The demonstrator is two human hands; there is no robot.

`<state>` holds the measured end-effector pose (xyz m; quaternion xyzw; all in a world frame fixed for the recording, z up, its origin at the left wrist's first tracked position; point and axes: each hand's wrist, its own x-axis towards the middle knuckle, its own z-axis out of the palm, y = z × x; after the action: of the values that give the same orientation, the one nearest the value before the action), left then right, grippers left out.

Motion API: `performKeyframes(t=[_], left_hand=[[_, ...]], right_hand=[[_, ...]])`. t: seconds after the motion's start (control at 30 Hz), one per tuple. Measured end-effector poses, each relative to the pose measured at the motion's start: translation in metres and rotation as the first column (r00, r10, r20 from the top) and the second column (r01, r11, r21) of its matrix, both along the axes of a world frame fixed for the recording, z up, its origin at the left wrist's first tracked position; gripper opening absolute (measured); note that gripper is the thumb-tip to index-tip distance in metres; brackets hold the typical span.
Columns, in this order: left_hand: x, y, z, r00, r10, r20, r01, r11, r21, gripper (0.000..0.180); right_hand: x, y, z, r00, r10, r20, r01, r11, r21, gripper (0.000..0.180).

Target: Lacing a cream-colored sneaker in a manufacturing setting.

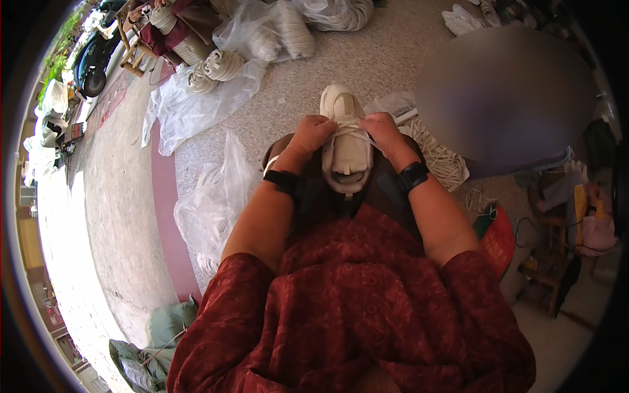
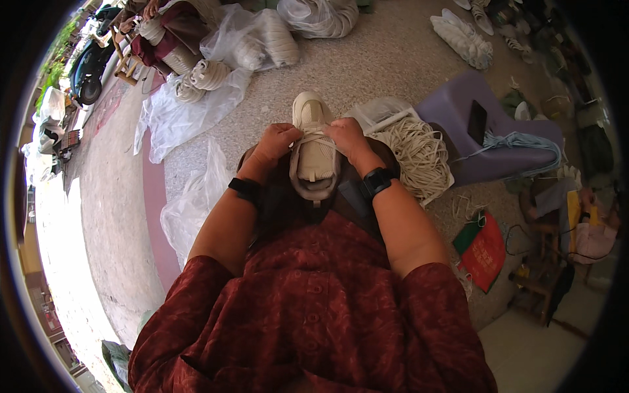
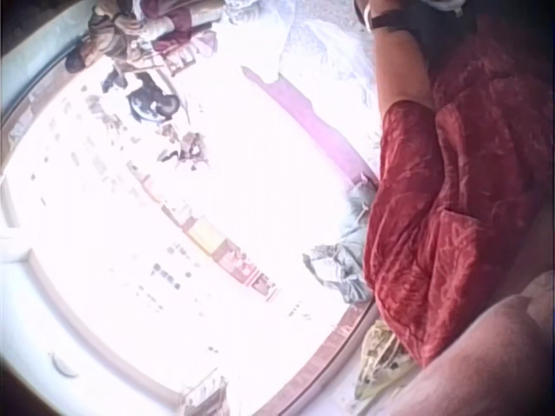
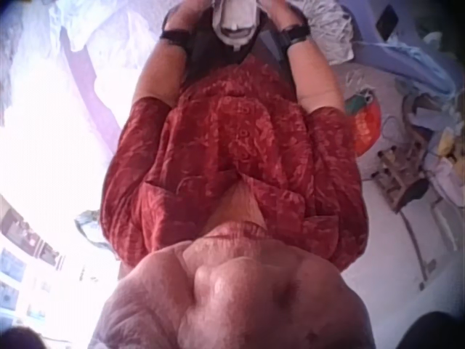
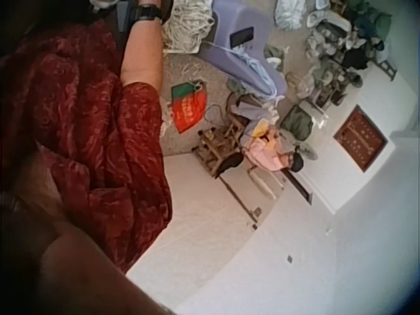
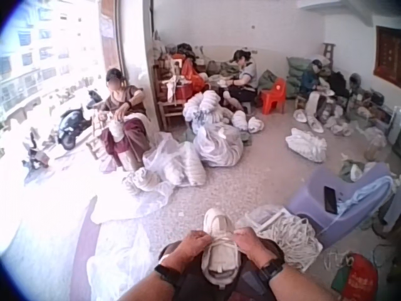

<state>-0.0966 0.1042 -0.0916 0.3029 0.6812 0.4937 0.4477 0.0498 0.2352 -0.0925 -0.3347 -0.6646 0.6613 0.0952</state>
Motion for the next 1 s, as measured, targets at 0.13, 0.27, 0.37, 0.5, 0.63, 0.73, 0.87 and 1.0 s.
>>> performKeyframes(t=[0.13, 0.27, 0.37, 0.5, 0.63, 0.73, 0.87, 1.0], left_hand=[[0.012, 0.0, 0.002, 0.987, 0.152, 0.049, -0.151, 0.988, -0.011, 0.011], [0.024, -0.007, 0.004, 0.954, 0.179, 0.241, -0.247, 0.923, 0.293, 0.009], [0.026, 0.0, 0.015, 0.957, 0.147, 0.25, -0.209, 0.947, 0.243, 0.011], [0.016, 0.001, 0.022, 0.94, -0.01, -0.342, 0.037, 0.997, 0.071, 0.008], [0.02, 0.002, 0.024, 0.511, 0.212, -0.833, -0.095, 0.977, 0.191, 0.009], [0.02, 0.003, 0.025, 0.462, 0.308, -0.832, -0.198, 0.95, 0.242, 0.01], [0.024, 0.004, 0.034, 0.691, 0.205, -0.693, -0.259, 0.966, 0.028, 0.013], [0.011, 0.004, 0.029, 0.973, 0.176, -0.149, -0.176, 0.984, 0.013, 0.019]], right_hand=[[0.006, -0.008, -0.003, 0.993, -0.097, -0.066, 0.099, 0.995, 0.022, 0.016], [0.007, -0.02, 0.012, 0.998, -0.002, 0.061, -0.04, 0.733, 0.679, 0.016], [0.012, -0.031, 0.008, 0.994, -0.035, -0.103, 0.106, 0.515, 0.85, 0.017], [0.019, -0.032, 0.016, 0.997, -0.058, -0.055, 0.08, 0.753, 0.654, 0.014], [0.021, -0.031, 0.017, 0.997, -0.026, -0.074, 0.068, 0.745, 0.664, 0.013], [0.023, -0.032, 0.018, 0.997, -0.013, -0.081, 0.063, 0.754, 0.654, 0.013], [0.025, -0.03, 0.014, 0.988, -0.051, -0.145, 0.134, 0.744, 0.654, 0.014], [0.023, -0.033, 0.021, 0.983, -0.031, -0.179, 0.134, 0.788, 0.601, 0.014]])
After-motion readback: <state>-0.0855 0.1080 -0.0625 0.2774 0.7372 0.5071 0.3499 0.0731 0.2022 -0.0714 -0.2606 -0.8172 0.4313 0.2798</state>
